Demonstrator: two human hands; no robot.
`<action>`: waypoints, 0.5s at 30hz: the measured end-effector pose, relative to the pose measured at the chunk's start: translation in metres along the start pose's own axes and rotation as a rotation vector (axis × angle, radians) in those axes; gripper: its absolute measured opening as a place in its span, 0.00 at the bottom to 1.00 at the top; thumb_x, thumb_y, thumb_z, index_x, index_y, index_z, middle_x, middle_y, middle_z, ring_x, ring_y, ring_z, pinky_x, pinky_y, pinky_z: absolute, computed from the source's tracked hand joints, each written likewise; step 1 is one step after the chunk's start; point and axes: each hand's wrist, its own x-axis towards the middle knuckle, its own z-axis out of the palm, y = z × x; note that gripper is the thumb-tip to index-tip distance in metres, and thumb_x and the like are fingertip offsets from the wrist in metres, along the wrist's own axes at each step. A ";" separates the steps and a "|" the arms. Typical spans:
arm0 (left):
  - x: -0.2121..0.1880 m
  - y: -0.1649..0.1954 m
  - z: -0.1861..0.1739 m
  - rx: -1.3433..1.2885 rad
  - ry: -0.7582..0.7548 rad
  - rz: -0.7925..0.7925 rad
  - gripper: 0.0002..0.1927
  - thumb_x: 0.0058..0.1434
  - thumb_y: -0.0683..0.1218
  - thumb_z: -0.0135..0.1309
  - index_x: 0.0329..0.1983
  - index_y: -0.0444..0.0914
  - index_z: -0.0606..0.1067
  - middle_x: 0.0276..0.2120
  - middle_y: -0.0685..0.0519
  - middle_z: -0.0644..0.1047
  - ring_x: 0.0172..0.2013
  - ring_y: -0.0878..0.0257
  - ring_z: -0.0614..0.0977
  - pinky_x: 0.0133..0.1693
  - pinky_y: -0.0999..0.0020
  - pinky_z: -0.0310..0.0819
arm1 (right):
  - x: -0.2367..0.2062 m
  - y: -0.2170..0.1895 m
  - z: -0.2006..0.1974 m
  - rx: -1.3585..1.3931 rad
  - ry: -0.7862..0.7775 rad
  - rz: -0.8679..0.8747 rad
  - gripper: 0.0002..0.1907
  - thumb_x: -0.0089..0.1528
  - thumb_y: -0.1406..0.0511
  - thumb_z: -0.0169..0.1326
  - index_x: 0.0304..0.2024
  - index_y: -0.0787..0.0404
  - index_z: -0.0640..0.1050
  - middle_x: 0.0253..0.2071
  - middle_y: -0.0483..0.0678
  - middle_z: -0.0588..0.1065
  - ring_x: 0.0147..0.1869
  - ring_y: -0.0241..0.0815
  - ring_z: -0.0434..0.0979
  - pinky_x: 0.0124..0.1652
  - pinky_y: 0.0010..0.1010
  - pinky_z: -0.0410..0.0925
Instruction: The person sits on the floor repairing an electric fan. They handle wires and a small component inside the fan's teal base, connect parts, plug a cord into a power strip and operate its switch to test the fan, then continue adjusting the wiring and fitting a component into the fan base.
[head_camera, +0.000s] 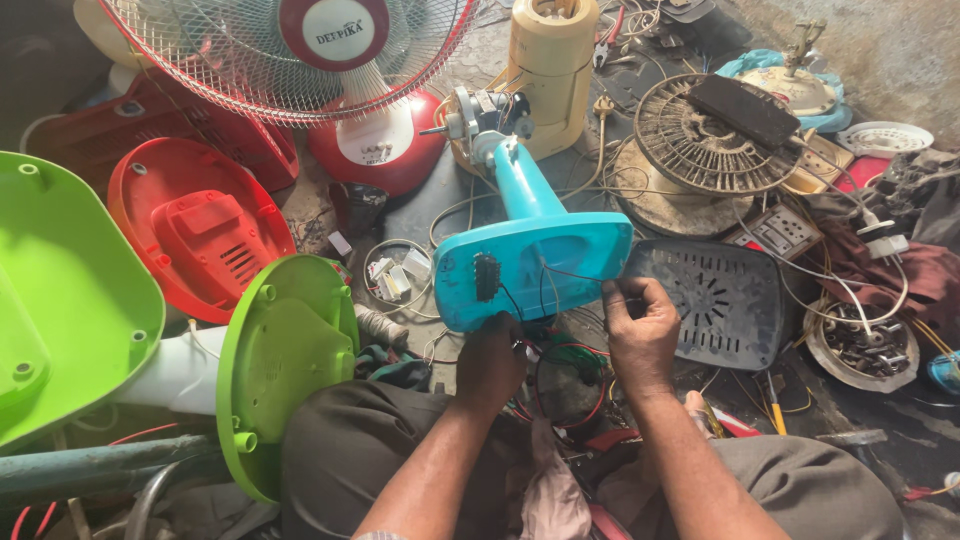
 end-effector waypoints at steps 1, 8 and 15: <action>0.000 0.000 0.000 0.006 0.000 0.010 0.11 0.53 0.41 0.62 0.36 0.38 0.72 0.35 0.45 0.77 0.38 0.43 0.80 0.38 0.49 0.72 | 0.000 0.000 0.000 0.004 0.000 0.000 0.10 0.64 0.63 0.63 0.35 0.63 0.77 0.28 0.39 0.74 0.29 0.26 0.69 0.30 0.23 0.65; -0.003 -0.002 0.001 0.018 -0.006 0.054 0.10 0.53 0.41 0.63 0.34 0.39 0.73 0.33 0.46 0.77 0.38 0.44 0.80 0.38 0.49 0.72 | 0.001 0.000 -0.001 0.009 -0.003 0.007 0.09 0.64 0.64 0.62 0.35 0.62 0.78 0.28 0.39 0.75 0.29 0.26 0.70 0.30 0.23 0.65; -0.002 -0.001 0.003 -0.044 0.051 0.127 0.12 0.56 0.46 0.63 0.37 0.37 0.73 0.34 0.43 0.77 0.37 0.44 0.79 0.38 0.49 0.72 | 0.000 -0.002 -0.001 0.047 -0.009 0.041 0.09 0.64 0.63 0.62 0.36 0.62 0.77 0.28 0.39 0.75 0.27 0.27 0.70 0.28 0.23 0.64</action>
